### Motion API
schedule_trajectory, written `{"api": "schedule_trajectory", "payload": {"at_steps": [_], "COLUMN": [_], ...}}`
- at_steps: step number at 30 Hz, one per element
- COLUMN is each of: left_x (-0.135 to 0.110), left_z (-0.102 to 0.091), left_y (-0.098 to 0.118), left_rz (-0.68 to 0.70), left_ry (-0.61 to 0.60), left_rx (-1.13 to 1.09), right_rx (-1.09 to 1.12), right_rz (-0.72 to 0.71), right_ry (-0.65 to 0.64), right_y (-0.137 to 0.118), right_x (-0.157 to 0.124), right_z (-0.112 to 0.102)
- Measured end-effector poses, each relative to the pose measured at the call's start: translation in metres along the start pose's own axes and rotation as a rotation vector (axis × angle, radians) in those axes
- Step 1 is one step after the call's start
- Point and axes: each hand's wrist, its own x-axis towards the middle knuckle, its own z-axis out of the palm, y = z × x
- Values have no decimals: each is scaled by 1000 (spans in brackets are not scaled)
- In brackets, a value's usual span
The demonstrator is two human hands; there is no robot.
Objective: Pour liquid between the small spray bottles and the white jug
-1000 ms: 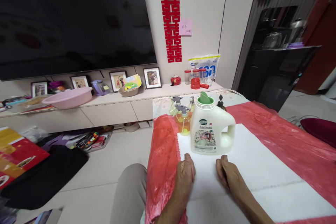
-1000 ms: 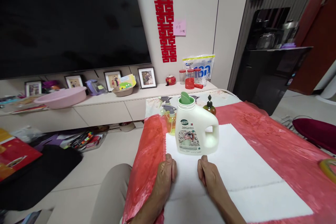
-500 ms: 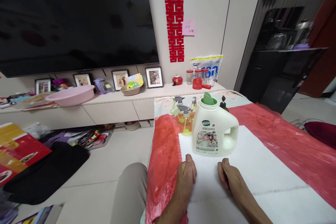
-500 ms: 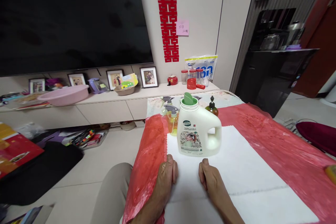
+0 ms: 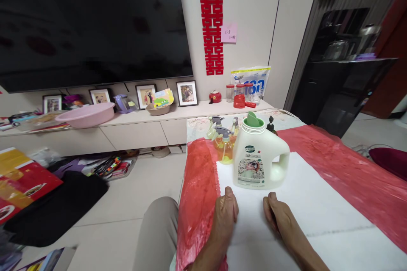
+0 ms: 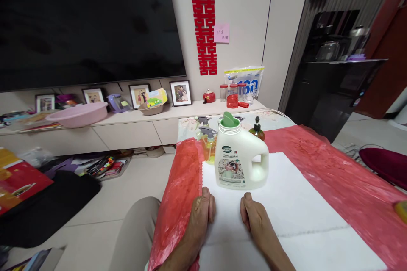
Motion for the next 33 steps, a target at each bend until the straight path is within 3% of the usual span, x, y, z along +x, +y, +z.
{"api": "schedule_trajectory", "payload": {"at_steps": [27,33], "left_x": [-2,-6], "left_z": [0,0], "left_y": [5,15], "left_rz": [16,2], "left_ry": [-19,-8], "left_rx": [15,23], "right_rx": [-68,-65], "right_rz": [-10,-5], "right_ry": [-38,-44], "right_y": [3,2], "right_x": [2,1], "right_z": [-1,-1]}}
